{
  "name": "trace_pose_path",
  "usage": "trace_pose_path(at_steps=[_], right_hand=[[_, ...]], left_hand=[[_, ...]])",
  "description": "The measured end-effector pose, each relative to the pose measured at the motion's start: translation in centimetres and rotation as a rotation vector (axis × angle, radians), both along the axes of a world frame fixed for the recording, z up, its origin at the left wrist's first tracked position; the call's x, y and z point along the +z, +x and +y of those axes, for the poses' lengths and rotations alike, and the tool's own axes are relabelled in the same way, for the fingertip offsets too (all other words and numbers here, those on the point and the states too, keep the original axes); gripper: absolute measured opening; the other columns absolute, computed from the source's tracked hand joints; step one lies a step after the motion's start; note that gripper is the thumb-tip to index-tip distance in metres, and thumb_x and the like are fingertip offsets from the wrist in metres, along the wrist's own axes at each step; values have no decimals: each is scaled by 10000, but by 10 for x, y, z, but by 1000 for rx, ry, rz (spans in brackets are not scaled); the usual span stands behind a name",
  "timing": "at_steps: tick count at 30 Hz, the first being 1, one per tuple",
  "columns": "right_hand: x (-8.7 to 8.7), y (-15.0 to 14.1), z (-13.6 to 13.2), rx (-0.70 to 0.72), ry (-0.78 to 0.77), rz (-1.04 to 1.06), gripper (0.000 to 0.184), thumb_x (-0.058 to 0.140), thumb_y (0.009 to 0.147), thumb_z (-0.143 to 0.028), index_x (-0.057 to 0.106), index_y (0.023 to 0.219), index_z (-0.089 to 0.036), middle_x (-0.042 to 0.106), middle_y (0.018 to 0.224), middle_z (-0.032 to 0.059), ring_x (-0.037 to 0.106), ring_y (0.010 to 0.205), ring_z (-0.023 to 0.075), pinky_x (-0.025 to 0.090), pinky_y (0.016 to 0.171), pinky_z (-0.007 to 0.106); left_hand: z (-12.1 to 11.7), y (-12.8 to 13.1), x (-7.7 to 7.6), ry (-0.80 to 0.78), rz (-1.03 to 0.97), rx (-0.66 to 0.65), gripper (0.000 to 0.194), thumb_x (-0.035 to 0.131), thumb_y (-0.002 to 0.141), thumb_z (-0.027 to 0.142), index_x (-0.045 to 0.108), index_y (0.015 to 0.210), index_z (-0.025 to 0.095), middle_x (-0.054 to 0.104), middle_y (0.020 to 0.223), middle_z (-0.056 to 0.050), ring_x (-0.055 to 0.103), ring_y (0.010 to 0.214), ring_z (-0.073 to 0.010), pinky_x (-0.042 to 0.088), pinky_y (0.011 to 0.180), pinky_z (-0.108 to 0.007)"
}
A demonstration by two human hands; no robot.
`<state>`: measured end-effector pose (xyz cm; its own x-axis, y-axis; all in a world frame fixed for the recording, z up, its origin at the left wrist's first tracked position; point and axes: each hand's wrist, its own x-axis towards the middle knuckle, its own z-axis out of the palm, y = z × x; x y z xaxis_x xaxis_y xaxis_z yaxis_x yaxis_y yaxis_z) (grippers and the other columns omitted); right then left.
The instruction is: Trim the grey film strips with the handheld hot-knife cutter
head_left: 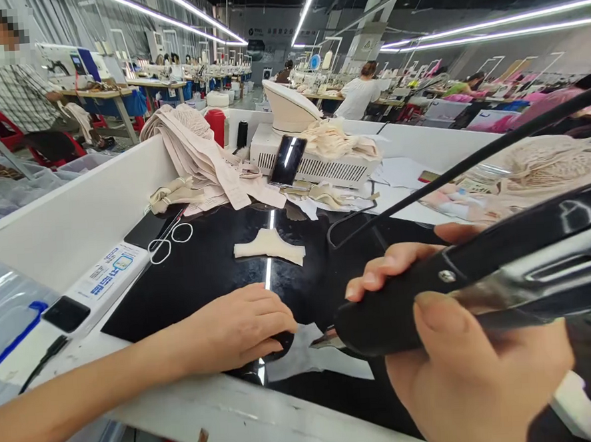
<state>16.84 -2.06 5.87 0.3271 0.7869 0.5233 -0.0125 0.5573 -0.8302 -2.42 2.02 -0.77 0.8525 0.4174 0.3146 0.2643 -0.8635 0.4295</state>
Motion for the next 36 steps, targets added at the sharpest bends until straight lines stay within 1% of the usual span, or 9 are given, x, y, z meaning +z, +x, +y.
trace_pose_path(at_steps=[3,6,9,12,15,21,29,33,36], right_hand=[[-9,-1,3,9,16,10,422,824,788,-352,610,1148,-295,644,843,-11,626,688,187,543,586,350],[-13,-2,4,21,28,32,396,803,807,-349,599,1141,-287,648,824,-16,616,643,179,527,545,337],[-17,-2,4,38,42,56,373,789,822,-342,597,1137,-287,637,819,-20,612,639,175,528,545,332],[-22,-4,4,59,46,68,367,777,834,-331,591,1147,-287,634,826,-16,609,646,175,537,581,346],[-26,-5,5,70,58,80,371,778,829,-329,591,1146,-284,634,826,-14,602,635,175,537,592,357],[-26,-5,8,77,73,98,377,786,812,-338,609,1138,-275,634,798,-23,604,632,177,532,572,353],[-29,-8,8,68,45,96,350,770,819,-316,605,1126,-286,629,797,-32,593,633,177,538,594,371],[-26,-9,5,87,9,128,351,789,795,-332,606,1091,-285,629,768,-44,595,617,173,543,565,353],[-24,-11,2,120,23,162,384,813,764,-351,609,1081,-278,637,751,-47,582,595,167,538,525,336]], left_hand=[[9,7,4,-104,20,-65,367,706,910,175,578,1254,179,683,1256,-60,552,1283,-225,365,1180,-406],[12,10,3,-174,88,-93,520,767,872,265,528,1331,209,642,1345,-91,487,1388,-250,289,1220,-509],[12,8,1,-215,127,-99,603,805,832,334,508,1343,217,628,1367,-106,440,1433,-264,253,1216,-583],[13,6,1,-239,137,-97,604,805,828,365,505,1335,228,645,1345,-97,430,1441,-259,222,1222,-594],[14,5,1,-256,151,-88,579,772,858,393,503,1344,231,600,1410,-120,421,1448,-270,199,1226,-594],[16,7,-3,-289,135,-117,664,796,823,445,500,1372,218,598,1413,-131,424,1444,-295,142,1246,-556],[16,8,-2,-280,127,-110,680,803,815,450,494,1381,231,578,1442,-119,426,1444,-281,135,1252,-538],[16,7,-2,-286,136,-98,678,804,815,439,492,1384,243,601,1418,-97,426,1444,-270,137,1251,-554],[15,8,-2,-264,140,-93,677,806,812,442,499,1383,248,593,1430,-91,420,1450,-269,139,1254,-547]])
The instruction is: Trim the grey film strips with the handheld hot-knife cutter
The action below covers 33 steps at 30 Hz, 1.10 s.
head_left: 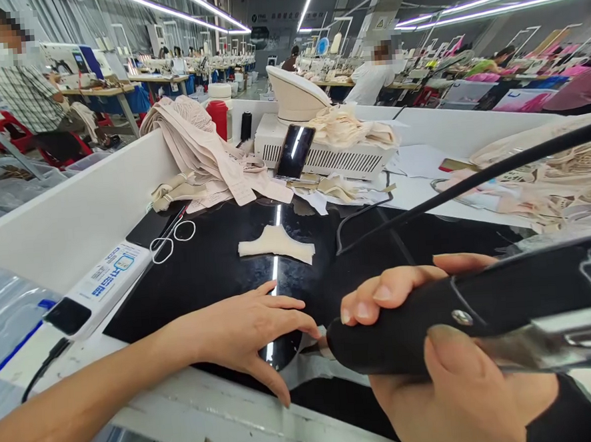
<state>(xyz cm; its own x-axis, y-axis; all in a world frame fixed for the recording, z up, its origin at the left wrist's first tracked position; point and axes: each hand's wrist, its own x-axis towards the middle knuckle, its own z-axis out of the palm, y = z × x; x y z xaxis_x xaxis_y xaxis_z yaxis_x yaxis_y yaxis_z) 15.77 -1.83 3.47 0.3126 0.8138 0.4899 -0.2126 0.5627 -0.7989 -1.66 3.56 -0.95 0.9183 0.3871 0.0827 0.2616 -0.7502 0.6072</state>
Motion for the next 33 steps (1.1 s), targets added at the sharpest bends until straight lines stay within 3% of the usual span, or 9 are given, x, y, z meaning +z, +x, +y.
trace_pose_path(at_steps=[6,10,17,22,28,33], right_hand=[[-1,-3,-4,24,-15,-17,364,800,788,-357,601,1084,-282,643,750,-45,589,589,175,547,521,357],[0,-4,-8,42,-7,33,363,793,796,-346,602,1097,-280,634,752,-39,590,581,165,552,522,348],[0,-2,-16,201,-80,-14,352,801,811,-336,601,1099,-304,657,789,-17,639,633,185,578,554,374],[7,-8,-8,117,-37,-7,382,848,739,-387,624,1030,-285,627,697,-41,584,557,166,550,472,330],[19,5,3,-104,-16,82,413,884,656,-375,651,979,-267,635,695,-50,553,543,150,498,467,294],[22,18,5,-149,-58,45,408,893,638,-362,652,957,-280,631,704,-54,564,552,161,516,510,327]], left_hand=[[0,1,0,11,-4,-1,663,809,809,420,509,1378,258,533,1493,-97,423,1447,-269,165,1248,-562],[0,1,0,13,-24,6,673,820,798,400,516,1377,240,586,1430,-116,467,1414,-287,169,1243,-571],[1,2,0,-22,-40,0,640,824,795,400,537,1342,232,599,1410,-114,497,1387,-297,144,1245,-573],[2,-1,-3,-6,-46,-40,539,776,851,373,546,1319,236,590,1435,-83,422,1444,-274,134,1241,-594],[6,-11,0,205,-53,-39,46,704,924,283,691,948,246,594,1437,-19,442,1430,-271,140,1245,-588],[15,-23,3,435,1,108,163,567,989,164,701,934,240,630,1392,-10,445,1427,-261,125,1251,-581]])
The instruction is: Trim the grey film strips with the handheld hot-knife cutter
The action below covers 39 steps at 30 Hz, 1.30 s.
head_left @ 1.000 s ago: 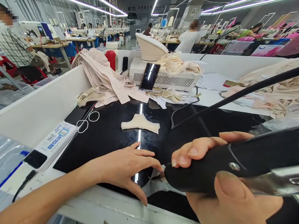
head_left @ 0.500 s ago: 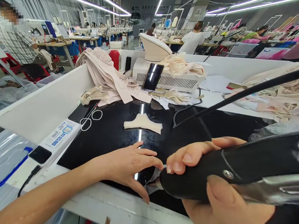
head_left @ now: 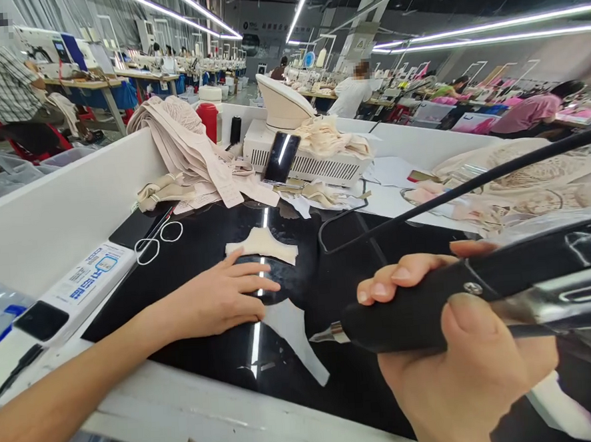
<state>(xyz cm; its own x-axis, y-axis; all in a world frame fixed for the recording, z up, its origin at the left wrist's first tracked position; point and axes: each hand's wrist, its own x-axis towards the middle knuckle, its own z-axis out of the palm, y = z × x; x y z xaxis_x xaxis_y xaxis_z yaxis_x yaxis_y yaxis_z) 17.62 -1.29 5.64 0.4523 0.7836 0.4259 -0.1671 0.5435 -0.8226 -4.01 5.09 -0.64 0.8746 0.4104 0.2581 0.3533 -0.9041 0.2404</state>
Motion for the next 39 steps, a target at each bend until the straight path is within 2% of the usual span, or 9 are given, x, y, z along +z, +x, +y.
trace_pose_path(at_steps=[4,7,9,11,13,17,25,34,39], right_hand=[[-6,-1,1,6,45,-33,384,850,697,-360,636,1008,-287,630,728,-51,582,572,168,518,536,343],[-11,-3,4,27,83,-52,358,819,746,-335,623,1041,-284,641,753,-50,596,604,163,519,567,335],[-14,-4,7,31,100,-65,339,805,770,-310,616,1050,-281,648,768,-49,605,620,158,521,584,330],[-17,-4,10,28,112,-69,337,798,789,-299,606,1065,-279,653,778,-50,615,620,152,520,581,322],[-20,-4,13,23,118,-68,346,795,801,-303,599,1085,-273,662,783,-48,623,606,147,518,563,311],[-26,-4,14,16,112,-81,348,794,809,-328,596,1090,-272,666,786,-48,627,595,143,529,571,317],[-28,-4,13,51,117,-100,318,752,847,-267,579,1114,-266,655,806,-41,630,622,147,533,582,321],[-27,-6,0,82,79,-89,336,773,823,-323,605,1112,-290,632,807,-32,600,641,159,532,608,343],[-27,-8,-4,41,49,-108,304,766,832,-316,601,1086,-289,622,789,-31,597,631,164,538,613,358]], left_hand=[[0,1,-4,161,-68,227,292,447,995,43,692,1053,191,650,1335,-84,524,1338,-257,213,1226,-582],[-11,15,-4,49,-153,237,210,487,1016,137,674,1107,162,699,1155,-89,623,1131,-219,418,1126,-464],[-22,27,-4,-96,-166,202,204,589,988,221,648,1177,172,696,1130,-78,626,1088,-215,480,1063,-414],[-32,38,-5,-202,-150,203,362,712,912,287,616,1244,179,667,1195,-85,610,1123,-235,454,1100,-447],[-41,45,-7,-244,-113,218,497,784,846,365,604,1270,179,632,1258,-101,584,1174,-270,400,1146,-515],[-46,49,-12,-264,-49,251,655,814,788,466,575,1318,162,595,1317,-128,549,1230,-315,325,1179,-600],[-48,49,-11,-291,-52,286,656,793,784,441,566,1343,185,589,1339,-119,540,1248,-324,306,1184,-619],[-48,49,-14,-337,-82,284,697,793,784,450,540,1384,205,574,1366,-104,527,1280,-305,240,1219,-606],[-48,49,-14,-348,-83,294,733,799,776,450,517,1411,218,567,1381,-102,522,1291,-305,226,1225,-601]])
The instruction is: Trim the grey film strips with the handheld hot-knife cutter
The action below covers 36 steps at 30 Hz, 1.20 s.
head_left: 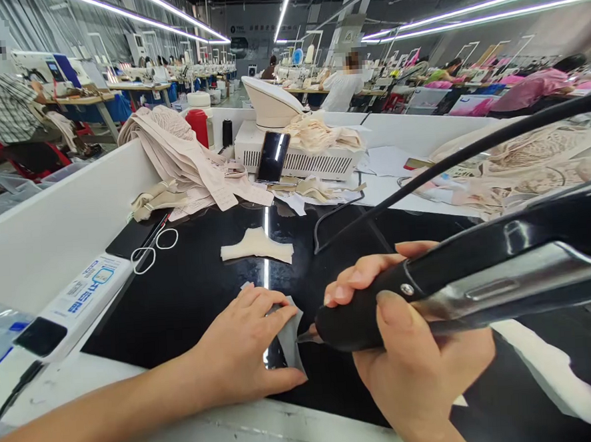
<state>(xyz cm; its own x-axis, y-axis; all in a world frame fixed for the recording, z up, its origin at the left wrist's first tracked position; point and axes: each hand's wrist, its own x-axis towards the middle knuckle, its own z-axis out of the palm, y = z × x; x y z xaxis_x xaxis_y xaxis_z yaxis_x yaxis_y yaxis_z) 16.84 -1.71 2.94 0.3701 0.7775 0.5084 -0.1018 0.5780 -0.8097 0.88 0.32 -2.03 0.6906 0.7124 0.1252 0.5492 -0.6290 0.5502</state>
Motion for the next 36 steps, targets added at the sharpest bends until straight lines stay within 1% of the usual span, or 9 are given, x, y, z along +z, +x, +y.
trace_pose_path(at_steps=[12,20,22,26,27,29,32,34,36], right_hand=[[7,5,-19,77,-37,45,431,841,749,-391,581,1073,-273,621,759,-38,606,607,170,537,590,360],[6,3,-18,64,-15,24,340,796,806,-318,604,1083,-275,633,764,-37,617,621,166,529,587,347],[6,6,-16,48,-6,13,353,805,792,-321,610,1083,-276,637,766,-39,616,620,166,533,582,343],[8,20,-8,-56,0,-4,345,806,755,-282,629,1050,-273,643,754,-45,600,604,165,530,556,336],[9,24,-5,-89,8,-10,336,800,745,-267,635,1038,-269,645,746,-47,595,601,166,525,551,336],[10,31,1,-156,26,-21,320,785,730,-239,641,1015,-262,650,732,-49,590,596,169,516,547,337],[12,34,7,-222,36,-8,311,766,717,-203,635,994,-257,655,721,-55,587,584,169,508,546,339],[14,31,7,-210,36,19,311,766,716,-201,631,990,-257,657,722,-57,589,581,167,505,546,338],[15,26,5,-160,41,37,316,778,726,-224,631,1003,-256,657,729,-55,592,582,164,505,543,333]], left_hand=[[0,-1,2,53,7,-2,712,801,755,458,566,1362,170,583,1345,-113,539,1264,-314,252,1220,-590],[0,-3,0,37,-8,-12,731,822,751,468,539,1363,187,581,1357,-120,529,1289,-311,248,1215,-603],[2,-5,2,32,-31,-16,658,809,789,415,540,1345,190,589,1353,-117,533,1289,-290,269,1211,-585],[6,-12,1,80,-64,-18,192,624,952,213,635,1144,204,672,1207,-63,604,1178,-217,258,1212,-574],[7,-13,0,98,-69,-31,133,574,978,181,654,1081,204,690,1140,-45,628,1114,-197,249,1213,-579],[7,-15,-3,125,-90,-67,162,515,1008,166,674,1004,201,697,1017,-17,650,985,-163,257,1212,-562],[6,-14,-6,149,-130,-127,191,497,1026,197,686,999,190,670,891,-6,638,874,-145,307,1200,-494],[6,-12,-7,148,-148,-168,200,490,1031,202,688,1009,180,661,876,-12,633,865,-145,325,1191,-456],[6,-11,-6,130,-166,-201,182,505,1026,196,686,1030,175,673,942,-29,637,916,-152,329,1186,-429]])
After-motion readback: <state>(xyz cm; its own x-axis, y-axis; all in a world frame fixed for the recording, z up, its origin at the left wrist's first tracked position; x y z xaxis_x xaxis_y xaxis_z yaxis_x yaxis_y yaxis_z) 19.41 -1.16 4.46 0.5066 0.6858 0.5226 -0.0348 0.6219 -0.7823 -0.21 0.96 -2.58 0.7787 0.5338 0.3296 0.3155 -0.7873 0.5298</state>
